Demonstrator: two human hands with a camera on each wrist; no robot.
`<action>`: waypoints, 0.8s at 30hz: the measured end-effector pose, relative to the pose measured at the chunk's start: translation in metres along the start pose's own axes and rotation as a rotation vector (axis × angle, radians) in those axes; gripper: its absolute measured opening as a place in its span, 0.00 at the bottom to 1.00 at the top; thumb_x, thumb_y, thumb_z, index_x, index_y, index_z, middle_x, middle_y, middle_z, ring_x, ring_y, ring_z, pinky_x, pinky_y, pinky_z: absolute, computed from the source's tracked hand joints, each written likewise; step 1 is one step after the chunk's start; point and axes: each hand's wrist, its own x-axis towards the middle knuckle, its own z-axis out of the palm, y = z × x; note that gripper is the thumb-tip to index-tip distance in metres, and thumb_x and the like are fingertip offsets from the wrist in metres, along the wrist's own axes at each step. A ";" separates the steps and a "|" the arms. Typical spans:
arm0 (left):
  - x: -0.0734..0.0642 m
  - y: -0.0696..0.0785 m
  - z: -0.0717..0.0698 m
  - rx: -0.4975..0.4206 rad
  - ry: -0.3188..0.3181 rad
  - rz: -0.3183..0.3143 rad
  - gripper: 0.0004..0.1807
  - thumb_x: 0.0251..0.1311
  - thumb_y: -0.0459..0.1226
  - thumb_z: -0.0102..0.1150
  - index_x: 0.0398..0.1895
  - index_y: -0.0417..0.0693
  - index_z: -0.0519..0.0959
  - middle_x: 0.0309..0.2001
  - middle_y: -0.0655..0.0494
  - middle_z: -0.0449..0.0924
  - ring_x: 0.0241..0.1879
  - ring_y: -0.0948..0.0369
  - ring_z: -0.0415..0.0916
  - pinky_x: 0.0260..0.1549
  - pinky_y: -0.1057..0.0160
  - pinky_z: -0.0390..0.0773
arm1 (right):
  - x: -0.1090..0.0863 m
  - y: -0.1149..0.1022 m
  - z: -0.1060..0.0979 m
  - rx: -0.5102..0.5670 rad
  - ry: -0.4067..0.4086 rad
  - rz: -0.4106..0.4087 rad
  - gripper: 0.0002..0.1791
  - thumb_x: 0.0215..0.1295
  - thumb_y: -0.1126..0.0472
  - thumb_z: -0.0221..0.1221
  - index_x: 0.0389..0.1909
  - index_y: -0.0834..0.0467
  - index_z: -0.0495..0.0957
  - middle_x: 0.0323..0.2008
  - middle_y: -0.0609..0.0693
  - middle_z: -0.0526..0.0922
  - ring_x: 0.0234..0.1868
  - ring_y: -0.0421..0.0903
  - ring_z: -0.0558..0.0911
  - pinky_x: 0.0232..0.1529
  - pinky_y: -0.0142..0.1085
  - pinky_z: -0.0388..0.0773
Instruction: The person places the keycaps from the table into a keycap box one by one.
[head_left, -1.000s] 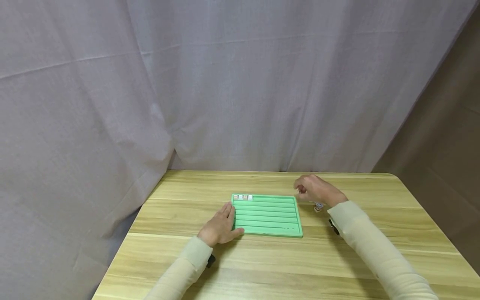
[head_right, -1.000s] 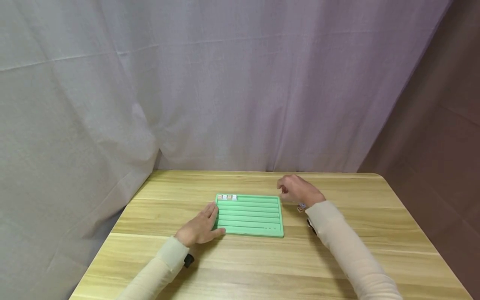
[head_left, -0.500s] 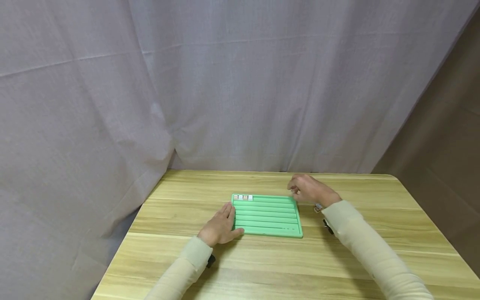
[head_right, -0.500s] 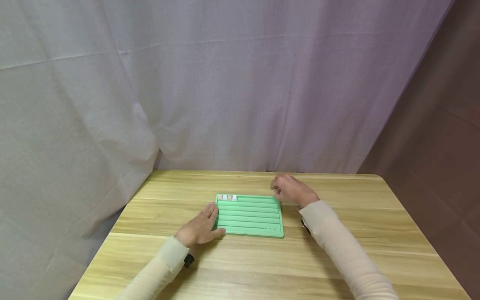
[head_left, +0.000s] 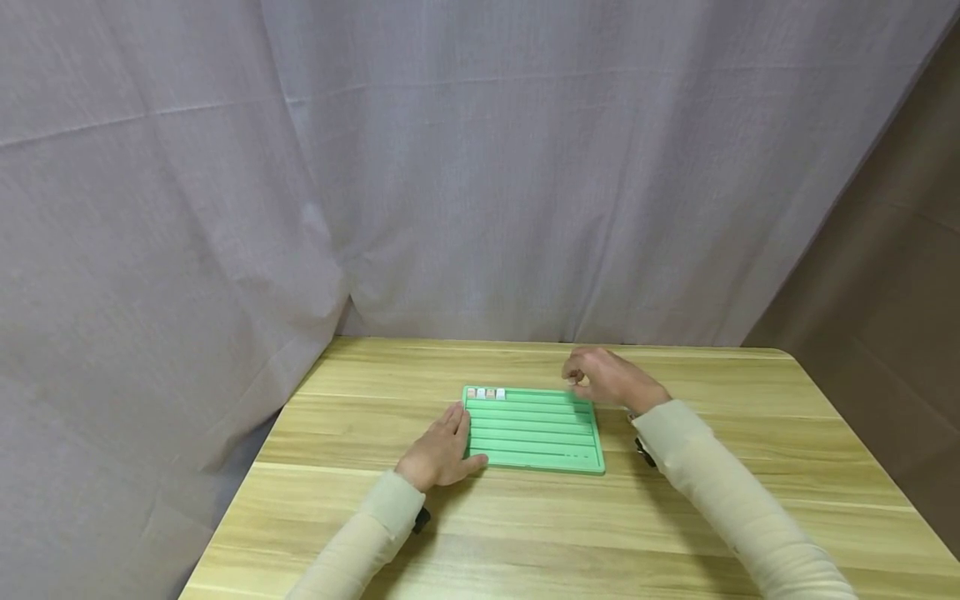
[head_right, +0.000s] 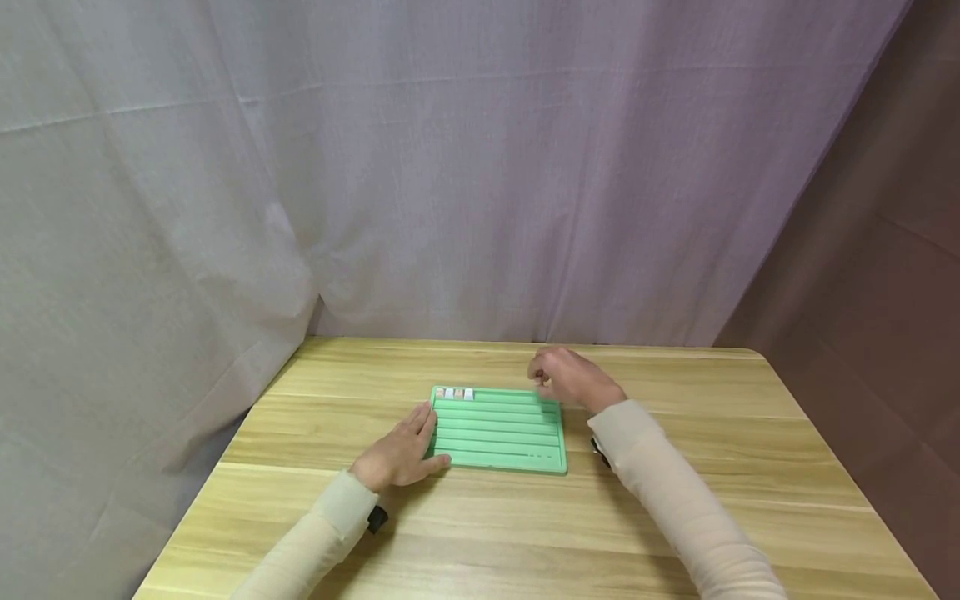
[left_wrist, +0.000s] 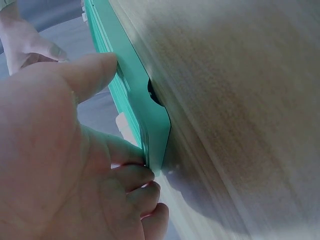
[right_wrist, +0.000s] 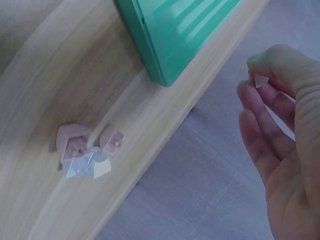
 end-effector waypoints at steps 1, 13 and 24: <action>0.000 0.000 0.000 0.000 0.000 -0.001 0.49 0.77 0.60 0.51 0.83 0.30 0.52 0.85 0.35 0.46 0.86 0.44 0.46 0.85 0.48 0.54 | 0.001 -0.001 0.001 -0.001 -0.002 -0.007 0.08 0.60 0.72 0.71 0.39 0.59 0.88 0.37 0.50 0.87 0.39 0.43 0.84 0.40 0.35 0.87; 0.002 -0.001 0.000 -0.003 -0.009 -0.008 0.49 0.78 0.60 0.50 0.83 0.31 0.51 0.85 0.36 0.45 0.86 0.45 0.45 0.85 0.50 0.53 | 0.016 -0.014 0.009 0.038 -0.029 -0.006 0.09 0.63 0.70 0.70 0.43 0.58 0.89 0.42 0.52 0.90 0.43 0.46 0.86 0.45 0.36 0.88; 0.001 0.001 -0.001 -0.005 -0.021 -0.021 0.50 0.77 0.60 0.51 0.84 0.31 0.50 0.86 0.37 0.45 0.86 0.45 0.45 0.85 0.49 0.53 | 0.034 -0.023 0.023 0.076 -0.049 -0.030 0.06 0.63 0.72 0.69 0.40 0.62 0.87 0.39 0.52 0.89 0.40 0.42 0.85 0.42 0.35 0.87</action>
